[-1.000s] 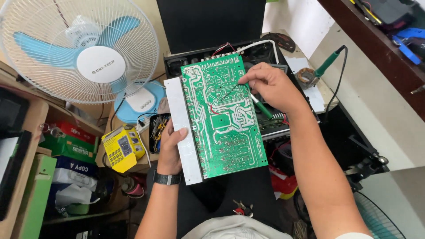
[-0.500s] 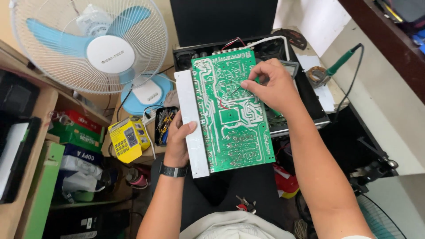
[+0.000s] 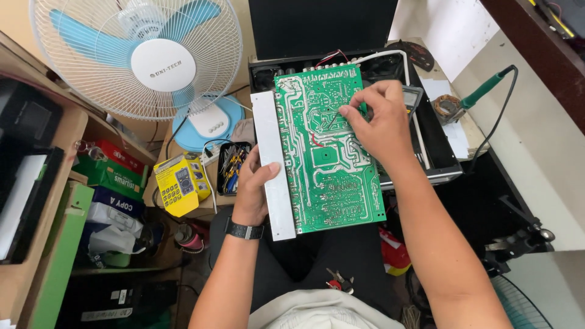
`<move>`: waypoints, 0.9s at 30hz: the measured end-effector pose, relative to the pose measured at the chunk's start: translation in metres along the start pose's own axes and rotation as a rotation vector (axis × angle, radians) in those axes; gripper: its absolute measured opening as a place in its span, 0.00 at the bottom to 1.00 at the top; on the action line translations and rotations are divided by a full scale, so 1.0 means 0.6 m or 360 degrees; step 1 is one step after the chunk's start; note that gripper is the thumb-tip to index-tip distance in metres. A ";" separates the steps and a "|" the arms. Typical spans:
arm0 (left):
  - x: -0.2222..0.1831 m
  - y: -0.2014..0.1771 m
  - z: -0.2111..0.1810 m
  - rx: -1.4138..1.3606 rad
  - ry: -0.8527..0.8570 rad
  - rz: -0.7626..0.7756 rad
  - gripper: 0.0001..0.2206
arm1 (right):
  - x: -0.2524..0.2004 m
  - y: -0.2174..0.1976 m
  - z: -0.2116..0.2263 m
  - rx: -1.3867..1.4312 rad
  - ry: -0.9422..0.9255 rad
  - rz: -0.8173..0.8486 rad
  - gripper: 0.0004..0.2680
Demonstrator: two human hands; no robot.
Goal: Soldering electronic components onto a printed circuit board and inspecting the assembly.
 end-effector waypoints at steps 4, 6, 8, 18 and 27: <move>-0.002 0.003 -0.002 -0.0008 0.0015 -0.0014 0.43 | 0.009 -0.013 0.012 -0.0088 -0.0398 -0.0077 0.04; -0.003 0.003 -0.003 -0.0034 0.0011 0.0001 0.43 | 0.009 -0.009 0.016 -0.0079 -0.0508 -0.0008 0.04; -0.005 0.004 -0.003 -0.0034 0.0003 0.0004 0.44 | 0.012 -0.007 0.017 -0.0079 -0.0547 0.0032 0.03; 0.001 -0.007 0.009 -0.0033 0.0013 -0.0006 0.44 | 0.022 -0.010 0.003 0.0001 -0.0637 0.0279 0.03; -0.001 -0.001 0.002 -0.0022 0.0019 0.0019 0.46 | 0.027 -0.005 0.000 -0.0098 -0.0652 0.0302 0.01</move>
Point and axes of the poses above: each hand's wrist, its own x-axis towards the middle knuckle, its own y-axis out of the palm, z = x × y, the point moved 1 cm from there along x, towards the middle knuckle, and after that the axes turned 10 degrees about -z, right-handed, at the moved point
